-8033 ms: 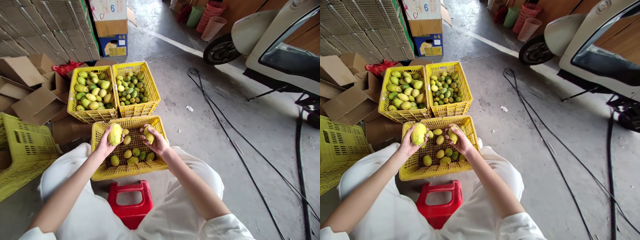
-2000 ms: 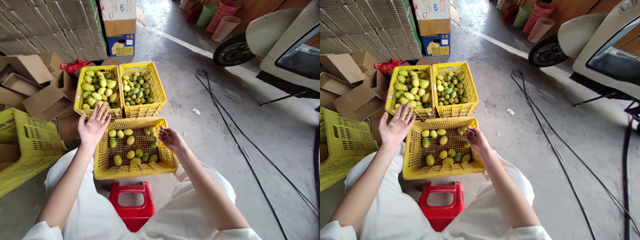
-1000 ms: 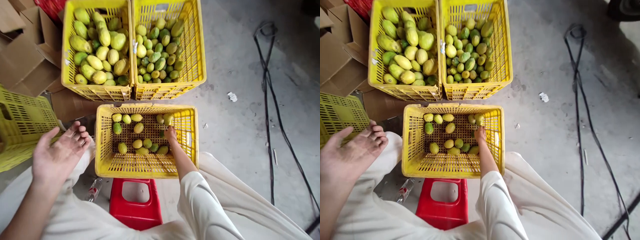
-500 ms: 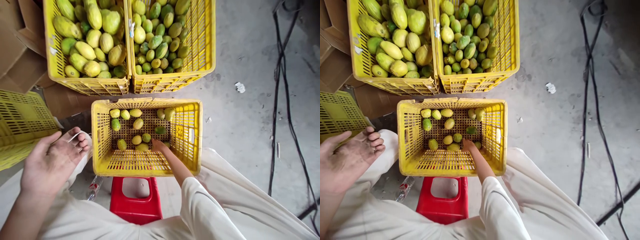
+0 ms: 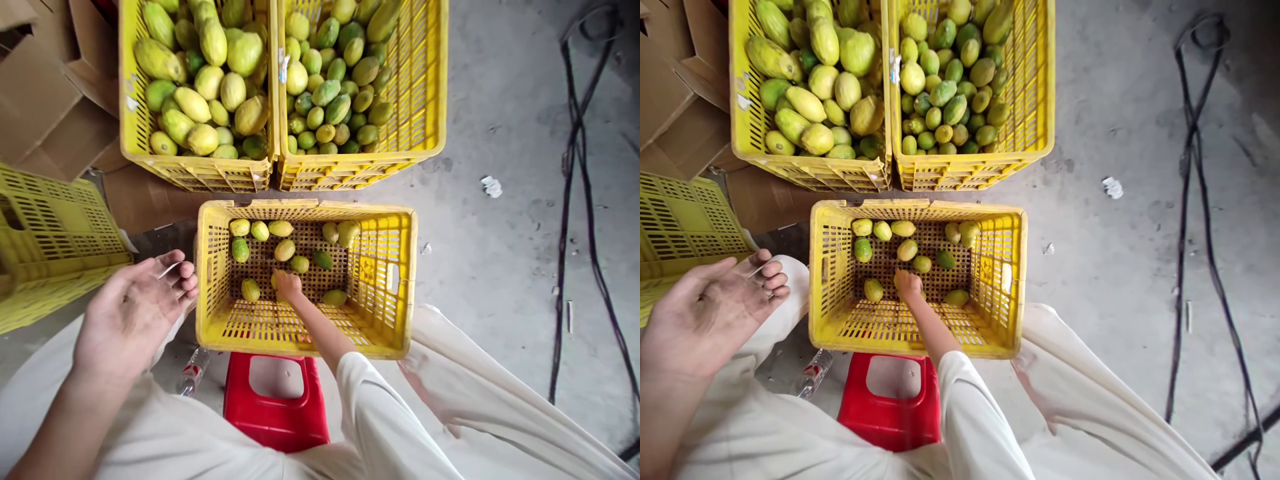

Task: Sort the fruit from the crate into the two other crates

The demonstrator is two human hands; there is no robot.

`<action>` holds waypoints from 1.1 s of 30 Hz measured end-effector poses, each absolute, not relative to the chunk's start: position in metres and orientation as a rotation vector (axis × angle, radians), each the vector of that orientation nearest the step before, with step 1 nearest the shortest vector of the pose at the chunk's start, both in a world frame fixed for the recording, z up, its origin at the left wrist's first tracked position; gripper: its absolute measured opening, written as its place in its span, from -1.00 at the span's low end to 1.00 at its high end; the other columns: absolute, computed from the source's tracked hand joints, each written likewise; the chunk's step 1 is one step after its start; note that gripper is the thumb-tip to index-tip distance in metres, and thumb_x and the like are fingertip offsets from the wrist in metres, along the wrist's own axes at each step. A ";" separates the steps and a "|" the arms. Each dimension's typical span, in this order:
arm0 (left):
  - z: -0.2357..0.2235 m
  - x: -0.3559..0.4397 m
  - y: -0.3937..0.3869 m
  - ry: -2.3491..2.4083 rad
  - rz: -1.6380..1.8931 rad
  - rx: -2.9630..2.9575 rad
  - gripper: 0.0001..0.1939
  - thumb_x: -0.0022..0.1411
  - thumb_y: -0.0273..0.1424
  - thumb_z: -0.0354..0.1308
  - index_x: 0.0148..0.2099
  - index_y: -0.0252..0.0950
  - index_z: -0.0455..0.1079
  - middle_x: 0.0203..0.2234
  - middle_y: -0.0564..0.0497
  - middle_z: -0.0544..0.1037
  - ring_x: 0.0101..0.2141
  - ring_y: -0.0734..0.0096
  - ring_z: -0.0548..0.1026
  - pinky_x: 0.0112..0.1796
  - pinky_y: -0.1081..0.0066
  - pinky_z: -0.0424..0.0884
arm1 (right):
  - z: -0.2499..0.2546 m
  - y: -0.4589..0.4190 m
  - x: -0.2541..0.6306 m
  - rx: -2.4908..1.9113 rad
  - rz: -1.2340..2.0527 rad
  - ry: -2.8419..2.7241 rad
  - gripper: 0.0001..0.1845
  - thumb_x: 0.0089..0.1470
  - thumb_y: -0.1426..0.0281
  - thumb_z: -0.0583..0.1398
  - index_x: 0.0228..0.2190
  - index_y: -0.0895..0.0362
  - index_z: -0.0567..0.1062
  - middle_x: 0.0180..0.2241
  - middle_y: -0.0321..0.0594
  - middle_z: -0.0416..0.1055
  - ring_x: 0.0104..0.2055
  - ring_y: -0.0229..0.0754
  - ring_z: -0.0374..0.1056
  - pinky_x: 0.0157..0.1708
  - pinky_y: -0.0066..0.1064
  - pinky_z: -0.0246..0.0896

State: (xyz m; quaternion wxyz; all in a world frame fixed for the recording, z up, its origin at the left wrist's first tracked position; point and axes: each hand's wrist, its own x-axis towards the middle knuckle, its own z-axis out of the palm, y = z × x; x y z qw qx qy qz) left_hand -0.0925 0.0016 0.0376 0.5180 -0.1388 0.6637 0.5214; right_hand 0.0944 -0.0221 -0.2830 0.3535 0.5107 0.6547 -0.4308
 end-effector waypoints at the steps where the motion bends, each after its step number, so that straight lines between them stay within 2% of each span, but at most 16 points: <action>1: 0.037 -0.093 0.002 1.586 1.247 -0.338 -0.77 0.24 -0.51 0.02 -0.29 -0.42 0.51 -0.43 -0.12 0.54 -0.47 0.33 0.56 -0.47 0.43 0.61 | -0.285 -0.024 0.089 1.334 -1.114 1.651 -0.55 0.32 0.26 0.28 0.17 0.13 0.44 0.12 -0.05 0.46 0.06 0.00 0.48 0.02 -0.04 0.47; 3: 0.035 -0.093 0.002 1.575 1.237 -0.350 -0.76 0.25 -0.49 0.01 -0.29 -0.37 0.52 -0.44 -0.11 0.55 -0.47 0.34 0.55 -0.47 0.44 0.60 | -0.287 -0.025 0.088 1.366 -1.135 1.594 -0.60 0.34 0.25 0.26 0.13 0.15 0.46 0.13 -0.06 0.44 0.05 -0.02 0.48 0.01 -0.04 0.49; 5: 0.031 -0.094 0.001 1.554 1.215 -0.344 -0.75 0.27 -0.48 0.00 -0.29 -0.34 0.53 -0.46 -0.10 0.56 -0.47 0.35 0.55 -0.46 0.46 0.58 | -0.284 -0.021 0.097 1.391 -1.197 1.587 -0.57 0.34 0.26 0.27 0.16 0.14 0.44 0.14 -0.05 0.44 0.07 0.00 0.47 0.02 -0.03 0.48; 7: 0.025 -0.095 0.000 1.528 1.182 -0.314 -0.75 0.27 -0.49 0.01 -0.30 -0.35 0.53 -0.47 -0.11 0.56 -0.46 0.36 0.55 -0.44 0.47 0.57 | -0.278 -0.015 0.113 1.401 -1.309 1.626 -0.42 0.28 0.29 0.31 0.25 0.12 0.36 0.15 0.01 0.44 0.10 0.05 0.47 0.06 -0.02 0.45; 9: 0.017 -0.094 -0.002 1.498 1.148 -0.250 -0.77 0.27 -0.51 0.04 -0.30 -0.38 0.54 -0.46 -0.11 0.58 -0.45 0.38 0.56 -0.41 0.47 0.55 | -0.266 -0.008 0.129 1.387 -1.477 1.709 -0.18 0.18 0.33 0.39 0.36 0.11 0.21 0.16 0.10 0.46 0.15 0.11 0.47 0.10 -0.10 0.40; 11: 0.008 -0.091 -0.005 1.476 1.107 -0.155 -0.83 0.24 -0.51 0.11 -0.30 -0.38 0.54 -0.43 -0.11 0.60 -0.43 0.38 0.57 -0.38 0.46 0.53 | -0.247 -0.004 0.141 1.362 -1.656 1.815 -0.09 0.14 0.33 0.40 0.38 0.08 0.14 0.19 0.07 0.45 0.20 0.09 0.44 0.16 -0.17 0.35; 14: -0.005 -0.079 -0.013 1.507 1.047 0.061 -0.91 0.17 -0.48 0.29 -0.24 -0.36 0.58 -0.23 -0.15 0.65 -0.21 0.31 0.61 -0.25 0.45 0.50 | -0.199 -0.002 0.148 1.354 -1.869 1.993 -0.07 0.09 0.30 0.40 0.36 0.07 0.12 0.29 -0.02 0.36 0.29 0.01 0.34 0.28 -0.20 0.22; 15: -0.007 -0.073 -0.016 1.531 1.015 0.135 -0.85 0.16 -0.46 0.35 -0.18 -0.33 0.59 -0.13 -0.15 0.65 -0.10 0.28 0.59 -0.20 0.46 0.49 | -0.178 -0.002 0.148 1.344 -1.950 2.062 -0.06 0.07 0.27 0.41 0.34 0.08 0.11 0.29 -0.04 0.34 0.30 -0.01 0.33 0.30 -0.21 0.20; 16: -0.009 -0.067 -0.019 1.537 0.963 0.186 -0.77 0.14 -0.43 0.40 -0.12 -0.28 0.60 -0.05 -0.13 0.63 -0.02 0.26 0.57 -0.19 0.46 0.48 | -0.154 -0.002 0.148 1.307 -2.182 2.129 -0.04 0.02 0.26 0.44 0.31 0.12 0.13 0.26 0.01 0.35 0.27 0.03 0.34 0.30 -0.16 0.20; 18: -0.008 -0.056 -0.025 1.424 0.819 0.233 -0.62 0.09 -0.37 0.48 -0.02 -0.21 0.59 -0.01 -0.12 0.62 0.02 0.17 0.57 -0.24 0.44 0.51 | -0.101 -0.001 0.148 1.077 -2.505 2.232 -0.07 0.02 0.21 0.44 0.29 0.08 0.14 0.25 -0.04 0.34 0.26 0.00 0.33 0.31 -0.14 0.18; 20: -0.004 -0.047 -0.029 1.211 0.698 0.259 -0.56 0.03 -0.31 0.53 -0.02 -0.23 0.58 -0.11 -0.15 0.65 -0.06 0.09 0.62 -0.33 0.42 0.54 | -0.051 -0.001 0.151 0.934 -2.545 2.309 -0.12 0.01 0.23 0.46 0.24 0.08 0.20 0.22 -0.05 0.34 0.26 -0.02 0.32 0.31 -0.17 0.18; 22: 0.001 -0.040 -0.030 1.041 0.670 0.311 -0.55 -0.02 -0.30 0.55 -0.08 -0.29 0.58 -0.19 -0.16 0.67 -0.16 0.10 0.66 -0.37 0.43 0.56 | -0.011 -0.003 0.159 1.007 -2.558 2.228 -0.17 -0.02 0.28 0.47 0.19 0.05 0.23 0.18 -0.07 0.37 0.23 -0.03 0.34 0.27 -0.18 0.23; 24: 0.005 -0.033 -0.028 0.956 0.708 0.346 -0.55 -0.02 -0.28 0.54 -0.10 -0.31 0.56 -0.21 -0.16 0.67 -0.21 0.11 0.67 -0.39 0.42 0.59 | 0.014 -0.006 0.172 1.241 -2.757 1.857 -0.20 0.01 0.28 0.44 0.18 -0.01 0.22 0.14 -0.10 0.41 0.14 -0.06 0.42 0.12 -0.22 0.39; 27: 0.006 -0.022 -0.025 0.888 0.775 0.340 -0.54 0.03 -0.25 0.47 -0.04 -0.31 0.51 -0.22 -0.17 0.67 -0.23 0.07 0.68 -0.45 0.36 0.61 | 0.028 -0.010 0.196 1.530 -3.067 1.061 -0.46 0.10 0.19 0.29 0.08 0.04 0.34 -0.01 -0.11 0.54 -0.01 -0.04 0.53 -0.06 -0.21 0.50; 30: 0.003 -0.013 -0.021 0.899 0.840 0.381 -0.55 -0.01 -0.26 0.48 -0.10 -0.30 0.46 -0.24 -0.15 0.67 -0.32 0.15 0.67 -0.54 0.41 0.54 | 0.029 -0.009 0.215 1.572 -3.220 0.639 -0.58 0.06 0.15 0.15 -0.13 0.15 0.48 -0.12 0.00 0.61 0.06 0.09 0.53 0.05 -0.07 0.47; 33: 0.001 -0.009 -0.016 0.946 0.886 0.412 -0.53 -0.05 -0.28 0.49 -0.11 -0.29 0.44 -0.24 -0.14 0.66 -0.39 0.18 0.65 -0.58 0.42 0.50 | 0.026 -0.006 0.223 1.555 -3.313 0.487 -0.59 0.05 0.17 0.11 -0.16 0.16 0.49 -0.19 0.00 0.63 0.09 0.13 0.51 0.13 0.04 0.41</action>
